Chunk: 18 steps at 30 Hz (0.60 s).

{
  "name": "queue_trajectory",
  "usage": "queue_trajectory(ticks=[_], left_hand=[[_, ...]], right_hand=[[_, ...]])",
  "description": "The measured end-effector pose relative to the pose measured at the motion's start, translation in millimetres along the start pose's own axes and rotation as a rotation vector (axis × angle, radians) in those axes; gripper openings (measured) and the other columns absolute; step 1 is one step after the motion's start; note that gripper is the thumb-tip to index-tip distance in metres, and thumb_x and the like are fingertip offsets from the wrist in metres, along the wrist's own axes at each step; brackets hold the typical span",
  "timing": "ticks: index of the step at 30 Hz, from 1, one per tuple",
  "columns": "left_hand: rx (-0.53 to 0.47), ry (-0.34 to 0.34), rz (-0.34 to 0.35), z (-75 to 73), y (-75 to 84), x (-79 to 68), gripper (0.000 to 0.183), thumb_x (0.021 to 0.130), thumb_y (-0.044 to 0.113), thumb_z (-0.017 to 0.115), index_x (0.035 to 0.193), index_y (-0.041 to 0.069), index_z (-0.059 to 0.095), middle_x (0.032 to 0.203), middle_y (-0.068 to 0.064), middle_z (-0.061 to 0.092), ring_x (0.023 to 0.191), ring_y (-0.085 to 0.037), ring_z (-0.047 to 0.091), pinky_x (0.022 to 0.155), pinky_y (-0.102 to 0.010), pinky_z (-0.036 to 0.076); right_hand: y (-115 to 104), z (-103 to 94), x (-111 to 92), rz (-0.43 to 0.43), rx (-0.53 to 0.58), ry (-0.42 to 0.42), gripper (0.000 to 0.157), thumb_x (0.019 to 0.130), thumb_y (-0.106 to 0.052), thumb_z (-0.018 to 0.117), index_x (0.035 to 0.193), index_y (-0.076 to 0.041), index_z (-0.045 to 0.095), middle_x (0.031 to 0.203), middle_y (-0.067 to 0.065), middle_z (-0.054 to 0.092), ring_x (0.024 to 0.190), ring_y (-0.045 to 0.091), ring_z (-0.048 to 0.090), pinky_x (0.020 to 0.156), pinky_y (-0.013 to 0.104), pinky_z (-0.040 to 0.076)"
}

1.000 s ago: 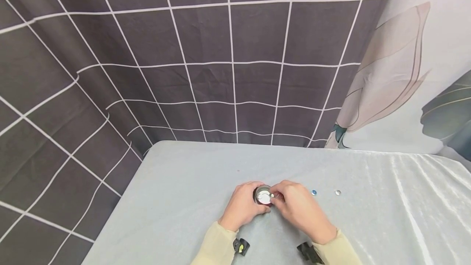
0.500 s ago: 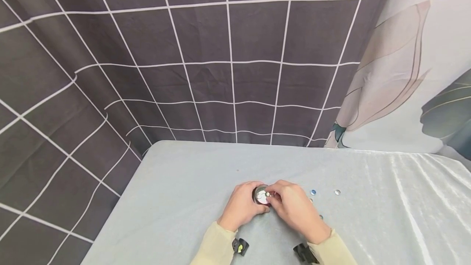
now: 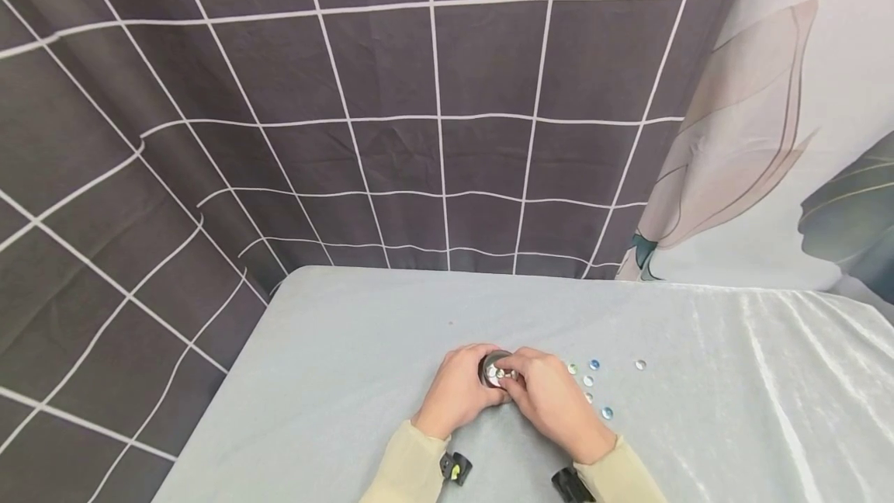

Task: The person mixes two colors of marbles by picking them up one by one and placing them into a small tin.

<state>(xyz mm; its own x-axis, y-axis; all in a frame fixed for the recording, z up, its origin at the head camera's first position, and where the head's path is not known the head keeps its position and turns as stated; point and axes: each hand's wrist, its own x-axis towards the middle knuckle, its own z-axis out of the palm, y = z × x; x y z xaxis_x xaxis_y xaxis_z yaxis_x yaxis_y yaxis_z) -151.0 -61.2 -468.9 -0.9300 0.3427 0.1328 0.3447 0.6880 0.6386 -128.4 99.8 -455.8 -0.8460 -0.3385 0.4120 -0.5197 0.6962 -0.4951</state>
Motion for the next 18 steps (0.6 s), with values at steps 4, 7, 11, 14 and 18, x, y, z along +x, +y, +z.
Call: queue_trajectory(ticks=[4, 7, 11, 14, 18], left_hand=[[0.007, 0.0, 0.002, 0.2, 0.5, -0.5, 0.048, 0.069, 0.023, 0.089, 0.114, 0.014, 0.074, 0.108, 0.004, 0.073, 0.105, -0.015, 0.067, 0.094, -0.029, 0.053], [0.01, 0.003, -0.002, 0.8, -0.1, -1.2, 0.047, 0.07, 0.023, 0.089, 0.114, 0.014, 0.074, 0.109, 0.004, 0.074, 0.105, -0.016, 0.067, 0.094, -0.029, 0.052], [0.011, 0.01, 0.001, 1.3, -0.6, -1.6, 0.047, 0.069, 0.022, 0.089, 0.113, 0.014, 0.074, 0.109, 0.003, 0.074, 0.105, -0.017, 0.067, 0.094, -0.03, 0.053], [0.009, 0.009, 0.003, 1.4, -0.7, -1.1, 0.047, 0.069, 0.022, 0.089, 0.113, 0.014, 0.074, 0.108, 0.004, 0.074, 0.105, -0.017, 0.067, 0.094, -0.03, 0.053], [0.014, -0.001, -0.002, 1.0, -0.2, 0.0, 0.047, 0.069, 0.022, 0.088, 0.114, 0.015, 0.074, 0.109, 0.005, 0.073, 0.106, -0.016, 0.067, 0.095, -0.029, 0.052]], right_hand=[[0.9, 2.6, -0.6, 0.017, -0.007, 0.018, 0.018, 0.076, -0.001, 0.081, 0.091, -0.009, 0.076, 0.084, -0.004, 0.069, 0.07, 0.003, 0.058, 0.06, 0.024, 0.051], [1.1, 3.7, -0.6, 0.031, -0.003, 0.02, 0.018, 0.075, -0.001, 0.082, 0.089, -0.01, 0.075, 0.083, -0.004, 0.068, 0.068, 0.003, 0.056, 0.059, 0.023, 0.05], [1.4, 4.1, -0.7, 0.04, 0.001, 0.02, 0.018, 0.075, -0.001, 0.082, 0.089, -0.011, 0.074, 0.083, -0.004, 0.068, 0.067, 0.003, 0.055, 0.058, 0.023, 0.049], [1.8, 4.1, -0.7, 0.043, 0.002, 0.017, 0.017, 0.076, -0.002, 0.081, 0.089, -0.011, 0.075, 0.083, -0.004, 0.069, 0.067, 0.003, 0.056, 0.058, 0.023, 0.049], [2.2, 3.8, -0.2, 0.041, -0.004, 0.008, 0.015, 0.077, -0.003, 0.081, 0.091, -0.009, 0.078, 0.082, -0.004, 0.07, 0.066, 0.001, 0.055, 0.057, 0.023, 0.049]])
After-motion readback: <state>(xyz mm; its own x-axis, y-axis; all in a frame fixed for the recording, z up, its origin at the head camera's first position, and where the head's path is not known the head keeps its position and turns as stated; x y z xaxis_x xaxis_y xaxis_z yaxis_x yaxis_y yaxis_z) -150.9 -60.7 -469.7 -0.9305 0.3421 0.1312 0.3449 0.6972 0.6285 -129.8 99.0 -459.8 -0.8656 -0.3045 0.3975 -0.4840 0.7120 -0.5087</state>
